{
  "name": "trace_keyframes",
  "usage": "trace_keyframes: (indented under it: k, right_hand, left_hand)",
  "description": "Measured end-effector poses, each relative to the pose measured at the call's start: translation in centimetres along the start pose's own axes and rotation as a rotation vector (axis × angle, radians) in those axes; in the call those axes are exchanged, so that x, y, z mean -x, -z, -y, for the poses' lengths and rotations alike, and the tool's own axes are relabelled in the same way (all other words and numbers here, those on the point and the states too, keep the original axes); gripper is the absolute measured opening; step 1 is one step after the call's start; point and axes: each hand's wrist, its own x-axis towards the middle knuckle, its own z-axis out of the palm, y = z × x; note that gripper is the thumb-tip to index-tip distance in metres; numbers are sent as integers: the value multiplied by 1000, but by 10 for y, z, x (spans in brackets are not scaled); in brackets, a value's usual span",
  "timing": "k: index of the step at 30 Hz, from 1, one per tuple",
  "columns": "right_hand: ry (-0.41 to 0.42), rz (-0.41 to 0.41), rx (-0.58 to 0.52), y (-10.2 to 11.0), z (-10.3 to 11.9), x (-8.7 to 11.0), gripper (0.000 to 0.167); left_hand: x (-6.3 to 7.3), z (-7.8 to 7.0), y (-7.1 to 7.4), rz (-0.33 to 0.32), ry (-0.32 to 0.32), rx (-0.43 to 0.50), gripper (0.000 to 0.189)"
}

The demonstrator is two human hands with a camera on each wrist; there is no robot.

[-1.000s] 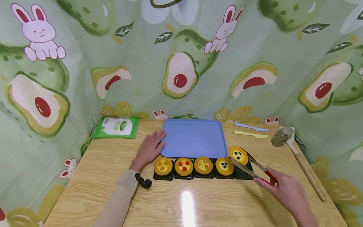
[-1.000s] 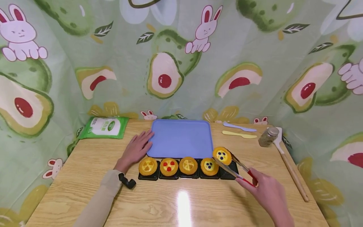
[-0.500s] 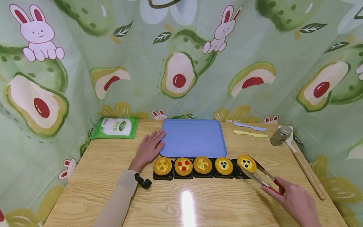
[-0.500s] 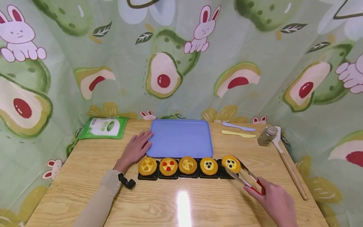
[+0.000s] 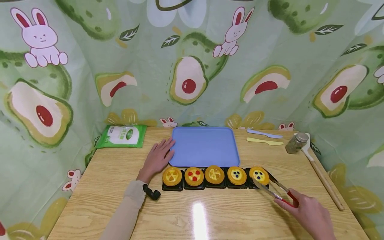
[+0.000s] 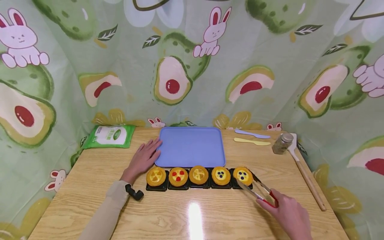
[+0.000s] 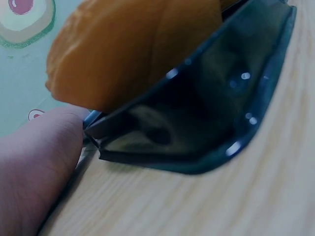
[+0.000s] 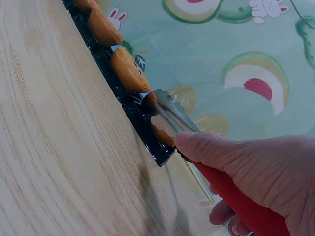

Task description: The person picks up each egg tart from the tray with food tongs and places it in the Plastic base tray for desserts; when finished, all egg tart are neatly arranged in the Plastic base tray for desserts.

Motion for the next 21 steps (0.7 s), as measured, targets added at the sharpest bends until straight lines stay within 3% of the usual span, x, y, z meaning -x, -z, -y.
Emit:
trace_keyframes:
  k: [12, 21]
  right_hand:
    - [12, -30, -31, 1, 1, -2, 54]
    - [-23, -130, -114, 3, 1, -1, 49]
  left_hand:
    - [-2, 2, 0, 16, 11, -5, 59]
    - [-1, 4, -4, 1, 2, -18, 59]
